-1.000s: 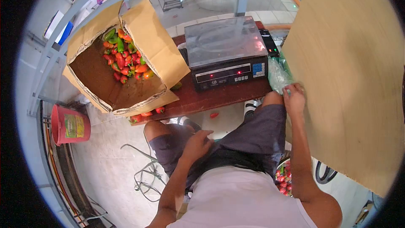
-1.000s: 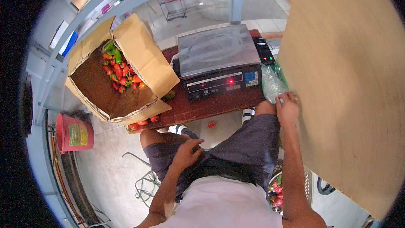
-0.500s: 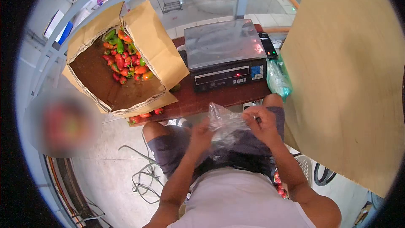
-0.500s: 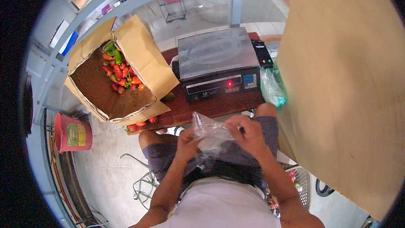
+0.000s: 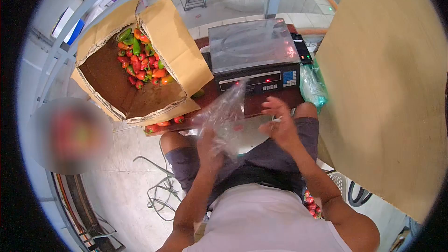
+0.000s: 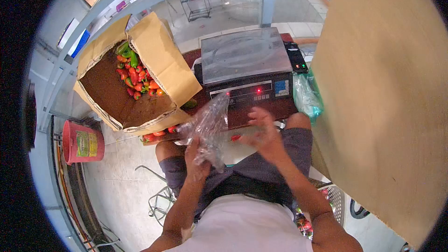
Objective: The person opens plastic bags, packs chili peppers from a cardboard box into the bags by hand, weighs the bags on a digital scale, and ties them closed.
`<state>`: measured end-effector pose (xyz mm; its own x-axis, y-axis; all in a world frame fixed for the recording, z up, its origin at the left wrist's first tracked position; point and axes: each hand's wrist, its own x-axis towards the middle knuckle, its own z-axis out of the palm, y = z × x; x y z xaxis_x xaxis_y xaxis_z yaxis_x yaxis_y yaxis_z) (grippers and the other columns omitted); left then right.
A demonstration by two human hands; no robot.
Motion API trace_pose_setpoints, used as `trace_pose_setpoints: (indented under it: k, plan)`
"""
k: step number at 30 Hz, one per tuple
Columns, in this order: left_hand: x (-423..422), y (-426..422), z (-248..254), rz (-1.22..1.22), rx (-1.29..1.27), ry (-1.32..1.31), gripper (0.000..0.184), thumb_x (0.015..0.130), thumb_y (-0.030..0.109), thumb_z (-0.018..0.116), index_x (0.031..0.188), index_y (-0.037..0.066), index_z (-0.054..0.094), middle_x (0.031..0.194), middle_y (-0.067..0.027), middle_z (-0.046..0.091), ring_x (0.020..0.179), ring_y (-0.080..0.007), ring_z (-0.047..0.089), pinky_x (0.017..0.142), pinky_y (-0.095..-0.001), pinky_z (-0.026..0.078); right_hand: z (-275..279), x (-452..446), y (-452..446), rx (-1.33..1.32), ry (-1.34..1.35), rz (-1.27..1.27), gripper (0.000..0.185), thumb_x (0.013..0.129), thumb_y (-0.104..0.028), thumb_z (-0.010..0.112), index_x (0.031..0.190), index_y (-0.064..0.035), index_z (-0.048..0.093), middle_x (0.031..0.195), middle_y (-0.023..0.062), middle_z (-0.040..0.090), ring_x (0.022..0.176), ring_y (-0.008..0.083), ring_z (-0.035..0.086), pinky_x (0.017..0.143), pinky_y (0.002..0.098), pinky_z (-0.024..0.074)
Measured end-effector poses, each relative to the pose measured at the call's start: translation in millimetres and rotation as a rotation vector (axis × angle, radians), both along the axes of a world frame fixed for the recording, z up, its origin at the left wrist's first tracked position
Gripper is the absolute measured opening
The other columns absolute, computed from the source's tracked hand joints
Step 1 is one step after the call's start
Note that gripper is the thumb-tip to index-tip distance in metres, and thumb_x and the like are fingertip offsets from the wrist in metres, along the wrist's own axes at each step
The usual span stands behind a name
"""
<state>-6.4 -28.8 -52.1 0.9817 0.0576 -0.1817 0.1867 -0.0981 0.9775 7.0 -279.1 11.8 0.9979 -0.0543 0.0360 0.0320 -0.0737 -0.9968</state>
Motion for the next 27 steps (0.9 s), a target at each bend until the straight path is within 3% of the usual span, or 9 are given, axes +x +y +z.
trace_pose_setpoints:
  k: [2, 4, 6, 8, 11, 15, 17, 21, 27]
  plan:
    - [-8.5, -16.5, -11.0, -0.103, 0.162, -0.143, 0.029, 0.091, 0.012, 0.061, 0.12, 0.007, 0.062, 0.094, -0.0077, 0.068, 0.087, -0.0199, 0.066, 0.075, -0.0343, 0.052, 4.3, -14.8, 23.0, -0.162, -0.02, 0.102, 0.066, 0.085, -0.01, 0.076, 0.143, -0.01, 0.045, 0.118, 0.0065, 0.064, 0.1, 0.0143, 0.064, 0.086, 0.0263, 0.0515]
    - [-16.1, -46.1, 24.4, -0.154, -0.376, 0.095, 0.012, 0.095, 0.009, 0.059, 0.106, 0.005, 0.064, 0.093, -0.0054, 0.067, 0.071, -0.016, 0.064, 0.062, -0.0331, 0.055, -5.8, -22.6, 33.1, -0.228, -0.044, 0.135, 0.059, 0.084, -0.008, 0.076, 0.138, -0.0077, 0.052, 0.115, 0.0061, 0.065, 0.097, 0.0131, 0.065, 0.081, 0.0232, 0.0526]
    - [-20.5, -32.0, -7.6, -0.2, -0.075, -0.035, 0.012, 0.093, 0.005, 0.059, 0.103, 0.004, 0.064, 0.089, -0.0051, 0.067, 0.069, -0.0154, 0.063, 0.06, -0.0324, 0.054, -14.8, -20.3, 22.8, -0.159, 0.074, 0.145, 0.048, 0.084, -0.006, 0.075, 0.13, -0.0057, 0.06, 0.107, 0.005, 0.068, 0.088, 0.0114, 0.066, 0.076, 0.0221, 0.0533]
    - [-15.2, -24.6, -3.2, -0.062, -0.164, 0.063, 0.011, 0.093, 0.004, 0.058, 0.101, 0.003, 0.065, 0.085, -0.0059, 0.066, 0.065, -0.0163, 0.062, 0.057, -0.0313, 0.052, 1.2, -7.2, 9.8, -0.022, 0.166, 0.084, 0.027, 0.087, -0.002, 0.073, 0.114, -0.0038, 0.071, 0.089, 0.0022, 0.07, 0.072, 0.0095, 0.065, 0.068, 0.0225, 0.0533]
    - [-4.2, -8.2, 12.2, 0.113, -0.541, 0.322, 0.008, 0.095, 0.005, 0.058, 0.099, 0.003, 0.064, 0.082, -0.0064, 0.066, 0.063, -0.0172, 0.061, 0.054, -0.0306, 0.051, -14.3, 0.4, -10.3, 0.048, 0.098, 0.083, 0.027, 0.089, -0.009, 0.074, 0.116, -0.0061, 0.071, 0.089, 0.0017, 0.071, 0.073, 0.0091, 0.065, 0.068, 0.0262, 0.0542]
    - [-10.0, 8.2, -24.8, -0.028, -0.2, 0.077, 0.02, 0.095, 0.014, 0.061, 0.107, -0.001, 0.066, 0.087, -0.0069, 0.067, 0.075, -0.0196, 0.065, 0.063, -0.0335, 0.054, -2.9, 2.2, -2.0, 0.054, 0.048, 0.137, 0.034, 0.086, -0.007, 0.076, 0.119, -0.0066, 0.068, 0.107, 0.0078, 0.07, 0.094, 0.0147, 0.067, 0.08, 0.0284, 0.0549]
    - [-13.7, 6.2, -24.9, -0.133, -0.008, -0.043, 0.021, 0.095, 0.015, 0.062, 0.108, 0.0, 0.067, 0.086, -0.0055, 0.067, 0.077, -0.0183, 0.065, 0.062, -0.0332, 0.053, 17.3, -7.4, 28.8, -0.275, -0.224, 0.122, 0.036, 0.085, -0.006, 0.075, 0.121, -0.0068, 0.067, 0.112, 0.0089, 0.069, 0.1, 0.0159, 0.066, 0.083, 0.0291, 0.0545]
    - [-16.1, -19.4, 26.9, 0.085, -0.566, 0.347, 0.016, 0.092, 0.014, 0.067, 0.105, 0.004, 0.067, 0.085, -0.0037, 0.066, 0.076, -0.0138, 0.063, 0.059, -0.029, 0.049, 9.0, -18.0, 24.8, -0.554, -0.201, 0.32, 0.033, 0.084, -0.003, 0.071, 0.117, -0.0058, 0.068, 0.11, 0.0102, 0.07, 0.097, 0.0179, 0.068, 0.083, 0.0297, 0.0544]
    - [-9.2, -21.6, 51.7, 0.176, -0.431, 0.084, 0.019, 0.092, 0.017, 0.072, 0.099, 0.002, 0.063, 0.083, -0.0023, 0.064, 0.071, -0.0104, 0.061, 0.058, -0.026, 0.049, -5.0, -2.7, 5.1, -0.216, 0.036, -0.036, 0.022, 0.082, 0.004, 0.067, 0.104, 0.0001, 0.071, 0.096, 0.0101, 0.072, 0.077, 0.0153, 0.069, 0.07, 0.0272, 0.0553]
